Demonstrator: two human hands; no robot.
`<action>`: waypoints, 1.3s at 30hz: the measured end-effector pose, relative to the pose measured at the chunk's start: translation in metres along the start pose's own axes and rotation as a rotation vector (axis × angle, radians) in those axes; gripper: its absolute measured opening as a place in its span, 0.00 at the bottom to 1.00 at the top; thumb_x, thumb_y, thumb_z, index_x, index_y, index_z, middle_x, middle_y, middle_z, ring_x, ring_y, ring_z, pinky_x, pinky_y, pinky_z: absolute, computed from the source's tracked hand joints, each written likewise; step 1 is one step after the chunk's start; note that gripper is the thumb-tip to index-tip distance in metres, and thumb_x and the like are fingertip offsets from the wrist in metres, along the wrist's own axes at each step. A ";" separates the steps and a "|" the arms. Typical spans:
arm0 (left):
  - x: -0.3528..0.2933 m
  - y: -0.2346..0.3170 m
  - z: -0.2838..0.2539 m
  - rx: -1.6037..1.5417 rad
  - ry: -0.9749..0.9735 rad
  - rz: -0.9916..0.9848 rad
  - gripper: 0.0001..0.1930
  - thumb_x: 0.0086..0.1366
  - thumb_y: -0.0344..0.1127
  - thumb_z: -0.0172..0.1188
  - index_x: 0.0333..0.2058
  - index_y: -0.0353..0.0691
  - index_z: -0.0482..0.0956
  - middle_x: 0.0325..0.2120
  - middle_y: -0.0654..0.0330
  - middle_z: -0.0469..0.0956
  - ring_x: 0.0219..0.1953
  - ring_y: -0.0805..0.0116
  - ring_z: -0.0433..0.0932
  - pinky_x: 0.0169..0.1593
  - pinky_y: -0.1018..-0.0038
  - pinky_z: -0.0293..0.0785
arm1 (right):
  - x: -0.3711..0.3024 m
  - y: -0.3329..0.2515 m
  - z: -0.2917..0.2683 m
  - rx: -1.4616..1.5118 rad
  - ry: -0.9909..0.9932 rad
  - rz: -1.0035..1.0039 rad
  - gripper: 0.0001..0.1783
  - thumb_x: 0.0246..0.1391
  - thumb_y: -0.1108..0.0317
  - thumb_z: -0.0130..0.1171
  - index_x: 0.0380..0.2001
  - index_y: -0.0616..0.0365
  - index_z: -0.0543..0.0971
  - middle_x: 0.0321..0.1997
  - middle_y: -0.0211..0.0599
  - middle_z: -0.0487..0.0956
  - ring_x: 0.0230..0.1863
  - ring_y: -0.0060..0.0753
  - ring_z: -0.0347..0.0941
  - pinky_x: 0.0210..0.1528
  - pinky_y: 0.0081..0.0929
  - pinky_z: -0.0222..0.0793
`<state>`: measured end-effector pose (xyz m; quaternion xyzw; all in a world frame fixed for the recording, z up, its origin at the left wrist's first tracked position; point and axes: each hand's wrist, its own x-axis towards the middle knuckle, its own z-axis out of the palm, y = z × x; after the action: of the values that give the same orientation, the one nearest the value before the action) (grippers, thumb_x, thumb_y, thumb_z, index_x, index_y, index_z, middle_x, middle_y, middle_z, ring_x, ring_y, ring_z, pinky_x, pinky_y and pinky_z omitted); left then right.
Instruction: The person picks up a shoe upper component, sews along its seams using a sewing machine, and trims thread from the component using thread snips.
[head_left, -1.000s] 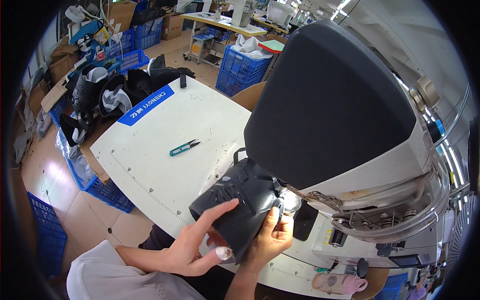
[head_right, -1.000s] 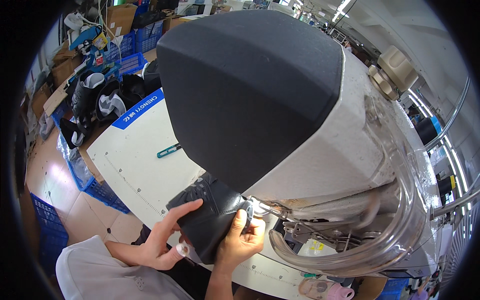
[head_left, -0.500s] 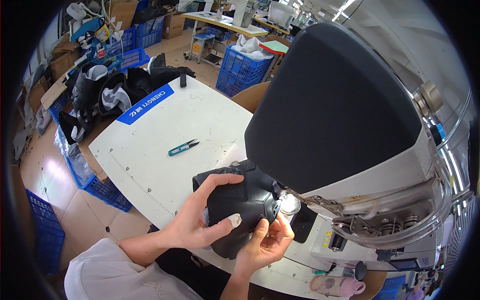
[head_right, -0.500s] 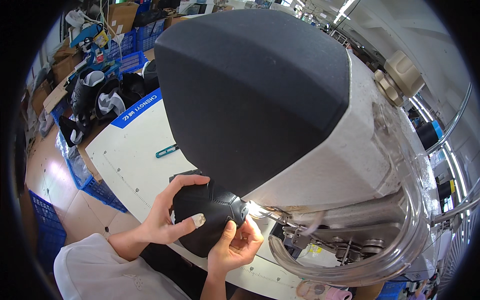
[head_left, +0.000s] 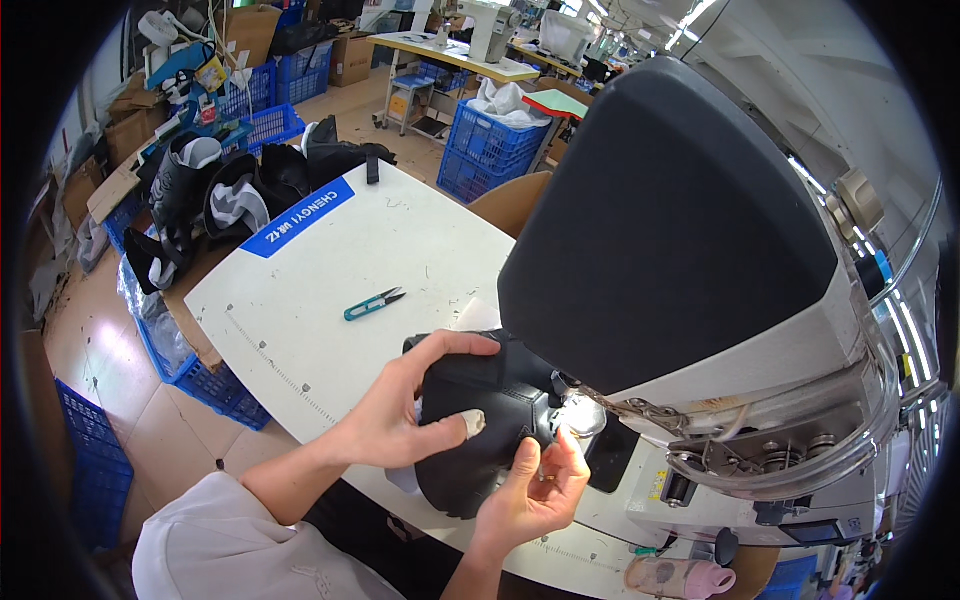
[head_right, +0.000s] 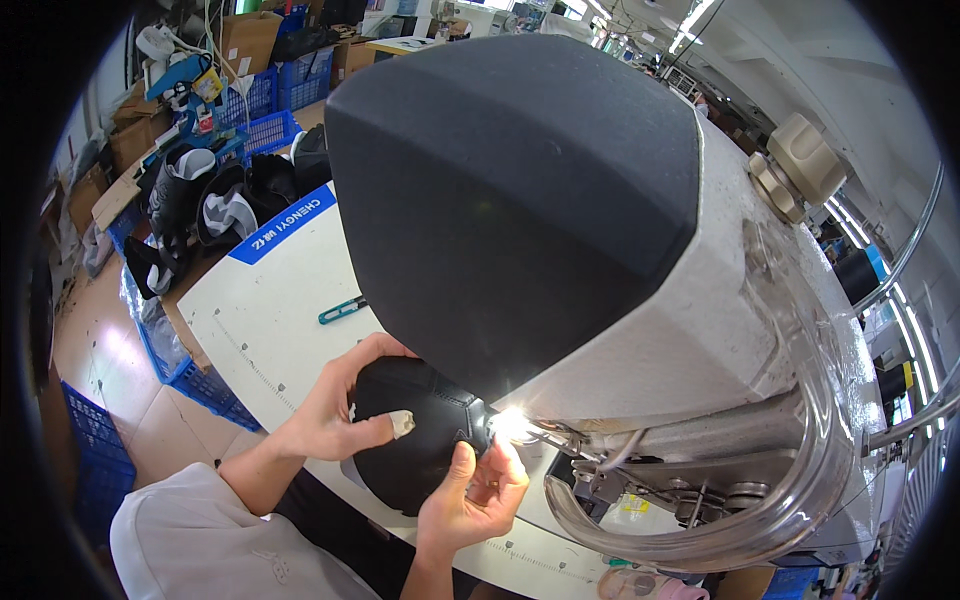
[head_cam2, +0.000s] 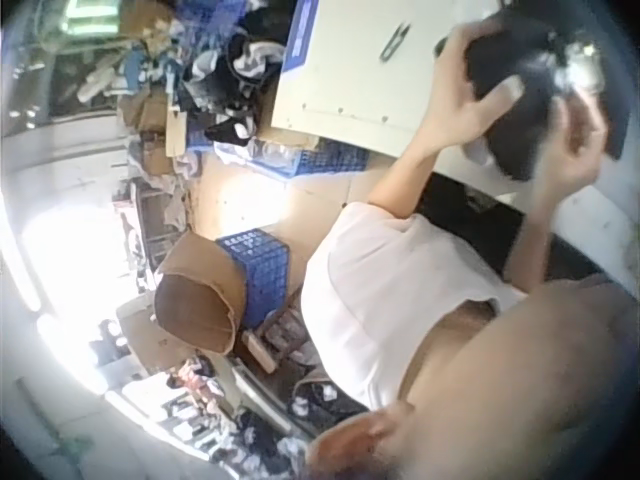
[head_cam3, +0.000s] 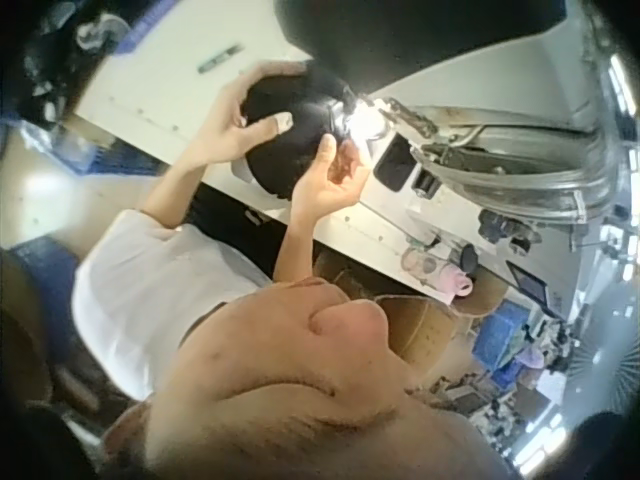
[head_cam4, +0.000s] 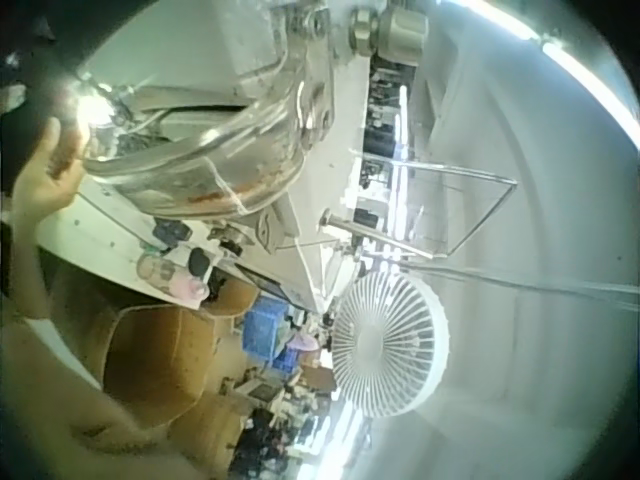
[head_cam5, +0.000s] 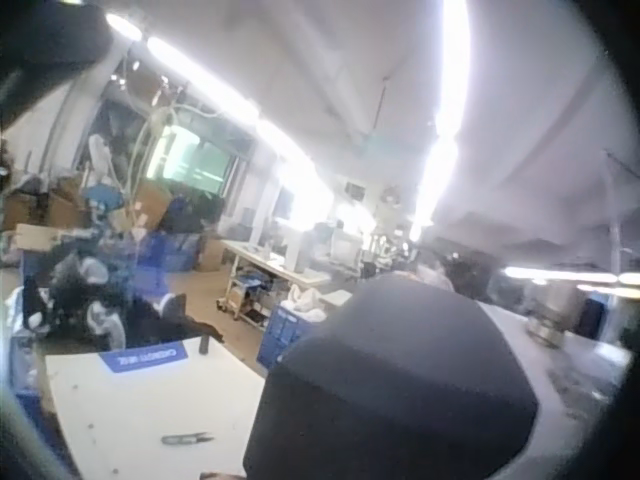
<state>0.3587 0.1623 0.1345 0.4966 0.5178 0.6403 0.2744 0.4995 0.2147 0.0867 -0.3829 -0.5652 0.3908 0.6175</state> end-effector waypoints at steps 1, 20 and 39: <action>-0.001 0.000 0.002 0.011 -0.001 0.001 0.30 0.49 0.26 0.58 0.54 0.30 0.64 0.48 0.49 0.72 0.50 0.67 0.73 0.54 0.74 0.67 | 0.001 0.000 0.000 0.006 0.009 0.027 0.15 0.51 0.80 0.62 0.43 0.65 0.73 0.40 0.37 0.74 0.38 0.22 0.71 0.43 0.18 0.69; -0.043 0.004 0.054 0.138 0.139 -0.036 0.31 0.53 0.29 0.65 0.55 0.30 0.62 0.46 0.51 0.69 0.47 0.67 0.72 0.50 0.74 0.70 | 0.038 0.002 -0.030 0.128 -0.133 0.019 0.12 0.52 0.76 0.61 0.42 0.66 0.78 0.33 0.28 0.75 0.33 0.16 0.66 0.39 0.14 0.63; -0.039 -0.006 0.066 0.279 0.159 0.028 0.30 0.53 0.25 0.66 0.53 0.33 0.62 0.43 0.51 0.74 0.39 0.66 0.80 0.42 0.74 0.77 | 0.049 -0.011 -0.027 0.107 -0.200 0.072 0.12 0.53 0.78 0.58 0.42 0.68 0.78 0.34 0.30 0.76 0.37 0.17 0.70 0.43 0.16 0.65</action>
<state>0.4324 0.1566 0.1135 0.4849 0.6149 0.6030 0.1520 0.5299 0.2546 0.1147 -0.3285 -0.5880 0.4785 0.5634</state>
